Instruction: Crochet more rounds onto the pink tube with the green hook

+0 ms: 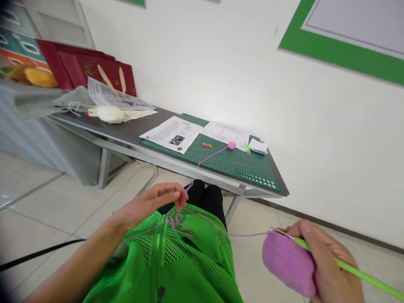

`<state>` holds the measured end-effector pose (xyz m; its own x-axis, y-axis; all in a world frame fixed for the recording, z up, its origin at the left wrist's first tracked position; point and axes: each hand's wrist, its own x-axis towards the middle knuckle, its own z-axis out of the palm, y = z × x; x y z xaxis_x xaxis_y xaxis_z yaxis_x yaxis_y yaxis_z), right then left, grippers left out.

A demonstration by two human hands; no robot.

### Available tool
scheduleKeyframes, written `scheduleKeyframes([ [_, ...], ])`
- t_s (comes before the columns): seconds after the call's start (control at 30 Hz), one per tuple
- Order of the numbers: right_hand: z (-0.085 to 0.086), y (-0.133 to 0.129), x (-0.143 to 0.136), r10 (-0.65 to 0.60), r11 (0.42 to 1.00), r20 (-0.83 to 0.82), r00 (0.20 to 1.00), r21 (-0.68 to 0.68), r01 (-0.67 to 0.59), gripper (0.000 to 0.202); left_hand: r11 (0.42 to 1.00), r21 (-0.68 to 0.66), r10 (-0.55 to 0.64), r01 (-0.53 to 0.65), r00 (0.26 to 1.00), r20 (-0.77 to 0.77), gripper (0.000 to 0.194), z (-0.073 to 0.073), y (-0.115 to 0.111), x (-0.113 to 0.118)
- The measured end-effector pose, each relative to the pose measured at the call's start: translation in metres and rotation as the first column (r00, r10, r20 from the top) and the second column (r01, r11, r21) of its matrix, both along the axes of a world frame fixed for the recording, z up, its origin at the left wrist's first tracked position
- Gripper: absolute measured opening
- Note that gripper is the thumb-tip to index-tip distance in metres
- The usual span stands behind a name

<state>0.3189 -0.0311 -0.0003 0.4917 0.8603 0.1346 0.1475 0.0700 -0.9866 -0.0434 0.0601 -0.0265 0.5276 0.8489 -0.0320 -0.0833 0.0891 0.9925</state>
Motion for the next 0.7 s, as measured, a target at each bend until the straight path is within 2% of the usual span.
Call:
scheduleKeyframes([
  [0.07,0.002,0.0,-0.018,0.083,0.993,-0.016,0.996,-0.078,-0.084,0.032,0.965,-0.078,-0.242,0.252,0.963,0.117,0.028,0.001,-0.016,0.01],
  [0.1,0.003,-0.001,-0.03,0.115,0.988,-0.028,0.993,-0.105,-0.117,0.034,0.938,-0.102,-0.309,0.332,0.933,0.186,0.027,-0.001,-0.023,0.016],
  [0.17,0.004,-0.001,-0.056,0.176,0.974,-0.06,0.983,-0.134,-0.182,0.036,0.909,-0.144,-0.332,0.392,0.888,0.318,0.027,-0.008,-0.034,0.031],
  [0.23,0.006,-0.002,-0.085,0.312,0.932,-0.14,0.94,-0.146,-0.331,0.04,0.91,-0.195,-0.252,0.367,0.86,0.444,0.03,-0.015,-0.041,0.045],
  [0.33,0.006,-0.003,-0.124,0.389,0.908,-0.162,0.907,-0.096,-0.407,0.041,0.905,-0.29,-0.08,0.311,0.794,0.603,0.031,-0.018,-0.045,0.058],
  [0.5,0.001,-0.002,-0.153,0.422,0.904,-0.154,0.893,0.004,-0.426,0.044,0.874,-0.437,0.209,0.213,0.648,0.732,0.025,-0.002,-0.04,0.05],
  [0.6,0.002,-0.005,-0.16,0.421,0.906,-0.144,0.896,0.017,-0.423,0.044,0.879,-0.453,0.282,0.15,0.603,0.746,0.043,0.008,-0.036,0.039],
  [0.7,0.005,-0.007,-0.161,0.404,0.913,-0.127,0.906,-0.006,-0.408,0.043,0.907,-0.411,0.268,0.092,0.627,0.731,0.039,0.012,-0.035,0.03],
])
